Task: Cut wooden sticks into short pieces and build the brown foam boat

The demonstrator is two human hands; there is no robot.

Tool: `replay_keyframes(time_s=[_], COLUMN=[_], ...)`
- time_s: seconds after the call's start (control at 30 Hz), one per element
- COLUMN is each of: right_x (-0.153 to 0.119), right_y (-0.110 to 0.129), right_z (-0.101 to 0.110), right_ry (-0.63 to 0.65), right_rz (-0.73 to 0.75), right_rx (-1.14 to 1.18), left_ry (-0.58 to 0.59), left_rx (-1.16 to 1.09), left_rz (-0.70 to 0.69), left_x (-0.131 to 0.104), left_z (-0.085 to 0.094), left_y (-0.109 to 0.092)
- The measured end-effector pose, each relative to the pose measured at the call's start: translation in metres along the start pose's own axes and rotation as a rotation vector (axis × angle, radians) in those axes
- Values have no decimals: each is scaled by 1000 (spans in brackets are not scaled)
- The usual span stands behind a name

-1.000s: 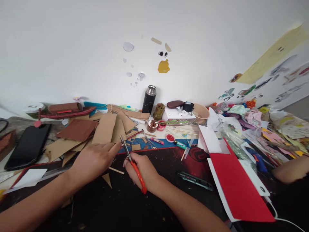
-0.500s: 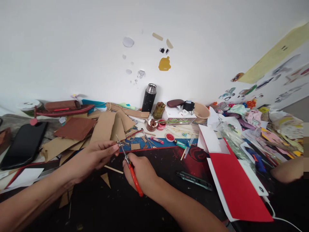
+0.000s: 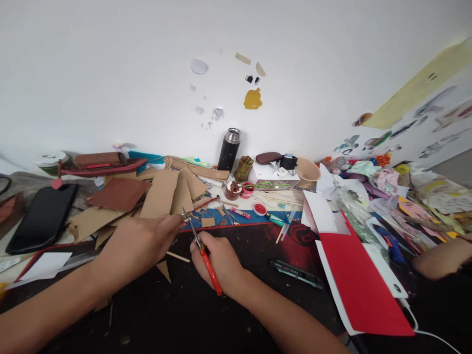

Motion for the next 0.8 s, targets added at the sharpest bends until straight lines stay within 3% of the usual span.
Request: replay_keyframes(time_s=[0.13,0.2,0.37,0.6,0.8], right_x=[-2,-2,2,7,7], right_y=[5,6,8,7,4], right_z=[6,8,8,2,1], right_ry=[70,112,121,69,27], right_rz=[-2,4,-23,28,87], right_rx=[85,117,72,-191,-234], left_ry=[45,52,9,126,196], left_rx=[231,242,-12,-622,-1070], left_rz=[-213,-226,8,248,544], left_x=[-4,-4,-1,1,-3], left_z=[-8,-11,-13,-12,-26], left_y=[0,3,11,11,12])
Point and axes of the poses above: each hand's wrist, its own x-axis towards the middle knuckle, its own z-axis out of the back of the hand, y = z × x, the point moved 4 cm from there along x, towards the middle knuckle, and after that the axes turned 9 degrees about -x, right-handed, at the moved point
